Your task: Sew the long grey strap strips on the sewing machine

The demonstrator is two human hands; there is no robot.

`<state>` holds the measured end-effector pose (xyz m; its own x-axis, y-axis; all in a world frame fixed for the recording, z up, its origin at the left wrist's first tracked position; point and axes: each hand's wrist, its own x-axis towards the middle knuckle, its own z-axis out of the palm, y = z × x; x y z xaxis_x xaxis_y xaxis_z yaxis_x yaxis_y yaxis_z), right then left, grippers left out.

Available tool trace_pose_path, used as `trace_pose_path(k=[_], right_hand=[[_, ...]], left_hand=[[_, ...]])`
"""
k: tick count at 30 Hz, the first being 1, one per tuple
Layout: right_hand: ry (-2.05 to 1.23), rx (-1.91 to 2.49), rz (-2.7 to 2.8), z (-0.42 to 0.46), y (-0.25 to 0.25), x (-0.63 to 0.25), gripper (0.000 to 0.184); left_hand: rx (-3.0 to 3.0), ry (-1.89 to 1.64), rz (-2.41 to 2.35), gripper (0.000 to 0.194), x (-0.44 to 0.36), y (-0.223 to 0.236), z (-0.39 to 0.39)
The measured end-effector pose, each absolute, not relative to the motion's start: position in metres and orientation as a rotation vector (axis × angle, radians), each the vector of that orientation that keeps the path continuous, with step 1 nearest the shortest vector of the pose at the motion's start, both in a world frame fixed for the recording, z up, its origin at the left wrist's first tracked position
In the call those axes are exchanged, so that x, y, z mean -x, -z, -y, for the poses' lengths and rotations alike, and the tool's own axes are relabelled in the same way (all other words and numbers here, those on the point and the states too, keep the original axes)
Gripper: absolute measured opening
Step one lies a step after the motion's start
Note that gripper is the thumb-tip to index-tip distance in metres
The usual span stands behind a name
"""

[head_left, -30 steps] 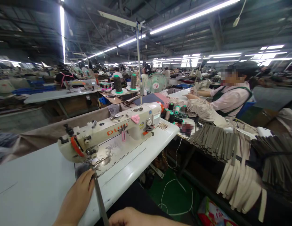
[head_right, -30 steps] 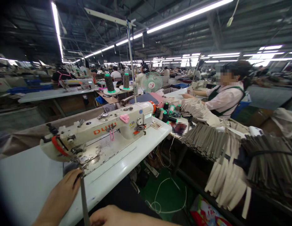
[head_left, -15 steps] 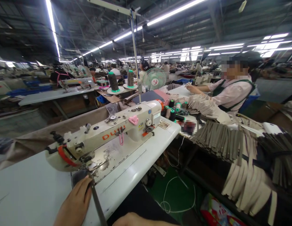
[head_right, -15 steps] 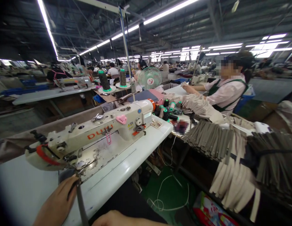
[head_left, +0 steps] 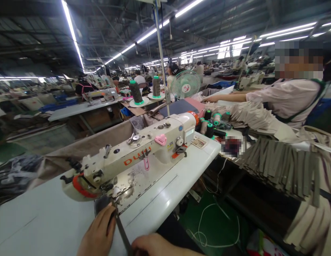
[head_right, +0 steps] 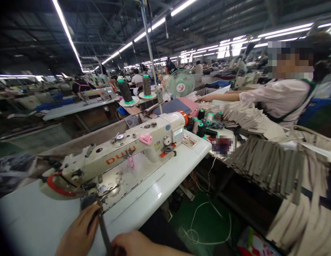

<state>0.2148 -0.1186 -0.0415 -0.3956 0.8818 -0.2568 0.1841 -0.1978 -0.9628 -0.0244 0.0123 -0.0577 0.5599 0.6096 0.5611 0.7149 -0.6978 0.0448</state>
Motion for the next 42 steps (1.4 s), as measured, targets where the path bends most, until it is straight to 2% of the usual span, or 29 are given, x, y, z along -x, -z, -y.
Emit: trace_pose_path(k=[7, 16, 24, 35, 42], right_hand=[[-1.487, 1.445, 1.582, 0.102, 0.004, -0.216, 0.022], [-1.469, 1.407, 1.679, 0.100, 0.021, -0.219, 0.024], [-1.477, 1.522, 1.590, 0.106, -0.002, -0.215, 0.027], [-1.508, 1.547, 1.434, 0.110, -0.001, -0.204, 0.015], [-1.480, 1.525, 1.466, 0.109, 0.004, -0.205, 0.014]], left_hand=[[2.615, 0.841, 1.077, 0.034, 0.022, 0.050, -0.011], [2.683, 0.829, 0.975, 0.032, 0.035, 0.063, -0.021], [2.697, 0.869, 0.942, 0.033, 0.033, 0.060, -0.022], [2.723, 0.885, 0.954, 0.035, 0.029, 0.056, -0.019], [2.693, 0.908, 0.904, 0.032, 0.030, 0.060, -0.021]])
